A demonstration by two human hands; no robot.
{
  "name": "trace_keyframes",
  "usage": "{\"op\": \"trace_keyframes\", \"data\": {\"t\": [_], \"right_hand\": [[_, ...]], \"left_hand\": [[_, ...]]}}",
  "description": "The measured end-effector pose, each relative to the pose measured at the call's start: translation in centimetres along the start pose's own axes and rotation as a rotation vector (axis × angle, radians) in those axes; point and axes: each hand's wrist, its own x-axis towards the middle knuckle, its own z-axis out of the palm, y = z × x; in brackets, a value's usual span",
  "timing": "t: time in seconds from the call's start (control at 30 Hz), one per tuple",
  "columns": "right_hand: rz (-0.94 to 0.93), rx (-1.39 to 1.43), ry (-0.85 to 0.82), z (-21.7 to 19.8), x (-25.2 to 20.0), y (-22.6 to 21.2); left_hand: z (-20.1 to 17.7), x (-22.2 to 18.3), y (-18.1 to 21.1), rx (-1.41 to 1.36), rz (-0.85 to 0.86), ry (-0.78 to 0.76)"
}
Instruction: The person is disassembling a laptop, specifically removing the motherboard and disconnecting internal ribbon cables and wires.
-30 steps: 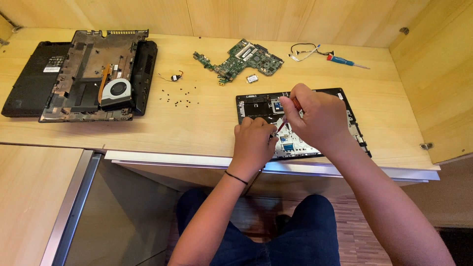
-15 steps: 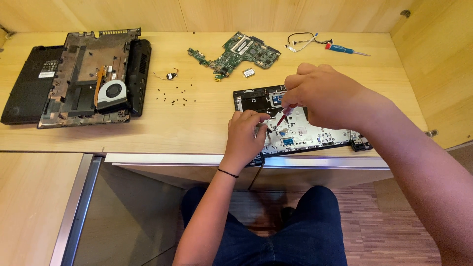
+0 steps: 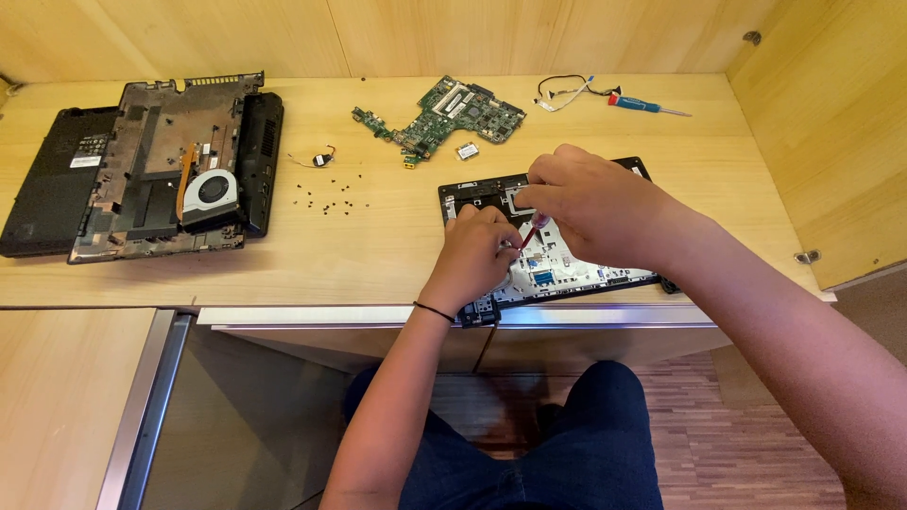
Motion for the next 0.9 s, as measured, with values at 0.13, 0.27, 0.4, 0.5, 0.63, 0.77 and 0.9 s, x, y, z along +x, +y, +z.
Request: {"op": "trace_keyframes", "data": {"t": [0.13,0.27,0.4,0.5,0.63,0.77,0.9], "right_hand": [[-0.023,0.015,0.024,0.5,0.1,0.1],[-0.055,0.017,0.072,0.8,0.0,0.0],[-0.056,0.081,0.126,0.6,0.1,-0.4],[0.135,0.307,0.157,0.3,0.1,-1.0],[0.368,0.161,0.094,-0.1,0.2,-1.4],[0.354,-0.088,-0.1,-2.3,0.7,-2.5],[0.062,-0.204,-0.11,-1.7,0.8,-1.7]], "left_hand": [[0.4,0.2,-0.3,0.01,0.027,0.013],[0.5,0.2,-0.5,-0.031,0.055,0.047],[0.5,0.0,-0.6,-0.059,0.049,0.071],[-0.2,-0.1,-0.2,-0.125,0.03,0.062],[-0.9,0.0,-0.7,-0.27,0.033,0.061],[-2.0,-0.2,0.5,-0.585,0.058,0.099],[-0.8,0.2,0.7,-1.025,0.098,0.051]]}}
